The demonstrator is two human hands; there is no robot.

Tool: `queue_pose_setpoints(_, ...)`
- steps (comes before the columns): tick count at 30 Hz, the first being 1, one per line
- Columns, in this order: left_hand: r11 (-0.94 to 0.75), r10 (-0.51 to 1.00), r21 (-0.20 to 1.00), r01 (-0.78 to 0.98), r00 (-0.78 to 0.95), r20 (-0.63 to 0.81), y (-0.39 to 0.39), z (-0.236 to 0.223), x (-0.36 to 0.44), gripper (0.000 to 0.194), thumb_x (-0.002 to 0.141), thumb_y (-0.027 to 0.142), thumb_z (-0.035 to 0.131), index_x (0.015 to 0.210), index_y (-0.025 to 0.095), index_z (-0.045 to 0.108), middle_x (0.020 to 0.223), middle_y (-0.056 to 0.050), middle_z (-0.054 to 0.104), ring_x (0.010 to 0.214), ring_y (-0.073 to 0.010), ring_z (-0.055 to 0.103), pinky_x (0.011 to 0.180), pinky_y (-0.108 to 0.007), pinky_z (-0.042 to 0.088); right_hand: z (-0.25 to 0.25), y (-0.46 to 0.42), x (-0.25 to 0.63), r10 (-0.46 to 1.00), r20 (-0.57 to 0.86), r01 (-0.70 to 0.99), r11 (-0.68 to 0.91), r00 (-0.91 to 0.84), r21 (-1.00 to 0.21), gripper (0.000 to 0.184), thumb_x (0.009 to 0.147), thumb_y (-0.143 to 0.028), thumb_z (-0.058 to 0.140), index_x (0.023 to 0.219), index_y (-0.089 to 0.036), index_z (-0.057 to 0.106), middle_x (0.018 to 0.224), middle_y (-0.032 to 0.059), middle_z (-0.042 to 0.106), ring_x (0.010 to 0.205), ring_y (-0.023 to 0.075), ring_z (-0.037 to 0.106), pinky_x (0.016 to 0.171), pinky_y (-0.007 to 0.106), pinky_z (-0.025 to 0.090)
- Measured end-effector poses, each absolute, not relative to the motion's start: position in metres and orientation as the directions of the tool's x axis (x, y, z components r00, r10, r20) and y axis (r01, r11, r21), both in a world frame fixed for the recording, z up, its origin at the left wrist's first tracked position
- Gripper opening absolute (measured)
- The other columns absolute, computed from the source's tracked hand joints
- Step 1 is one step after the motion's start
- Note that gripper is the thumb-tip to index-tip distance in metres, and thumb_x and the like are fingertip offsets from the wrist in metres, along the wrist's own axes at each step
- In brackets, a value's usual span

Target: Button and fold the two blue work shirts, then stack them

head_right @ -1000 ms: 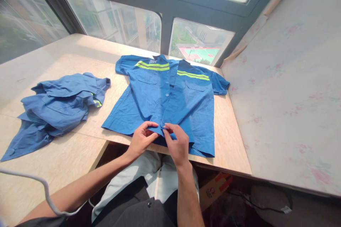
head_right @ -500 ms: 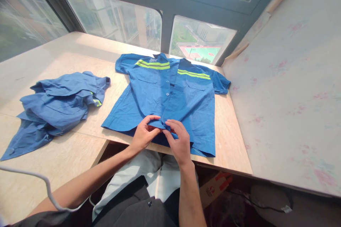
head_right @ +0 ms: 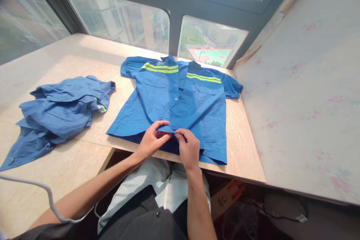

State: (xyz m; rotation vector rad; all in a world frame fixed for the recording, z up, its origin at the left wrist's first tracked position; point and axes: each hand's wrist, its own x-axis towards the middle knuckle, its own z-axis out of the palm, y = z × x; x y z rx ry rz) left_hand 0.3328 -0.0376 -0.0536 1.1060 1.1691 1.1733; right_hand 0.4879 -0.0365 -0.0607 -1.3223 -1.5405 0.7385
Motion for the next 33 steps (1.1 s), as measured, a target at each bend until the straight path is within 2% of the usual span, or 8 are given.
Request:
queue_pose_setpoints(5, 0.088, 0.996, 0.994, -0.071, 0.013, -0.088, -0.037, -0.058, 0.332, 0.048, 0.074, 0.027, 0.072, 0.118, 0.017, 0.055, 0.088, -0.004, 0.070, 0.083, -0.0196, 0.071, 0.075, -0.030, 0.056, -0.061, -0.035, 0.485, 0.982, 0.182, 0.378, 0.149, 0.054, -0.914, 0.018, 0.089, -0.034, 0.060, 0.087, -0.021, 0.072, 0.088, 0.0042, 0.073, 0.083, 0.0205, 0.066, 0.077, 0.032, 0.052)
queue_pose_setpoints(14, 0.158, 0.987, 0.973, -0.171, -0.001, -0.160, -0.034, -0.061, 0.332, 0.055, 0.070, 0.029, 0.076, 0.118, 0.016, 0.053, 0.083, -0.003, 0.071, 0.081, -0.0193, 0.071, 0.077, -0.030, 0.056, -0.059, -0.036, 0.482, 0.984, 0.178, 0.406, 0.151, 0.028, -0.901, 0.018, 0.090, -0.034, 0.057, 0.088, -0.020, 0.069, 0.081, 0.0025, 0.069, 0.074, 0.0183, 0.062, 0.072, 0.029, 0.048)
queue_pose_setpoints(18, 0.181, 0.982, 0.950, -0.254, -0.006, -0.189, -0.035, -0.061, 0.332, 0.062, 0.068, 0.030, 0.078, 0.121, 0.016, 0.050, 0.082, -0.003, 0.072, 0.079, -0.0191, 0.071, 0.075, -0.030, 0.056, -0.058, -0.036, 0.481, 0.980, 0.199, 0.398, 0.172, 0.028, -0.901, 0.018, 0.091, -0.034, 0.057, 0.087, -0.020, 0.068, 0.082, 0.0028, 0.070, 0.077, 0.0188, 0.063, 0.074, 0.029, 0.048)
queue_pose_setpoints(24, 0.213, 0.975, 0.936, -0.279, 0.006, -0.220, -0.034, -0.061, 0.333, 0.068, 0.066, 0.031, 0.080, 0.123, 0.015, 0.047, 0.073, 0.001, 0.068, 0.065, -0.0145, 0.064, 0.062, -0.025, 0.051, -0.057, -0.037, 0.480, 0.961, 0.275, 0.390, 0.244, 0.025, -0.888, 0.017, 0.092, -0.032, 0.058, 0.087, -0.020, 0.069, 0.083, 0.0034, 0.070, 0.078, 0.0185, 0.063, 0.075, 0.030, 0.050)
queue_pose_setpoints(33, 0.160, 0.987, 0.921, -0.354, 0.045, -0.154, -0.034, -0.068, 0.334, 0.066, 0.069, 0.035, 0.083, 0.118, 0.017, 0.044, 0.072, 0.002, 0.064, 0.061, -0.0092, 0.055, 0.059, -0.019, 0.046, -0.059, -0.038, 0.479, 0.934, 0.355, 0.412, 0.308, 0.041, -0.858, 0.016, 0.095, -0.030, 0.056, 0.092, -0.019, 0.067, 0.095, 0.0054, 0.072, 0.091, 0.0197, 0.066, 0.083, 0.031, 0.051)
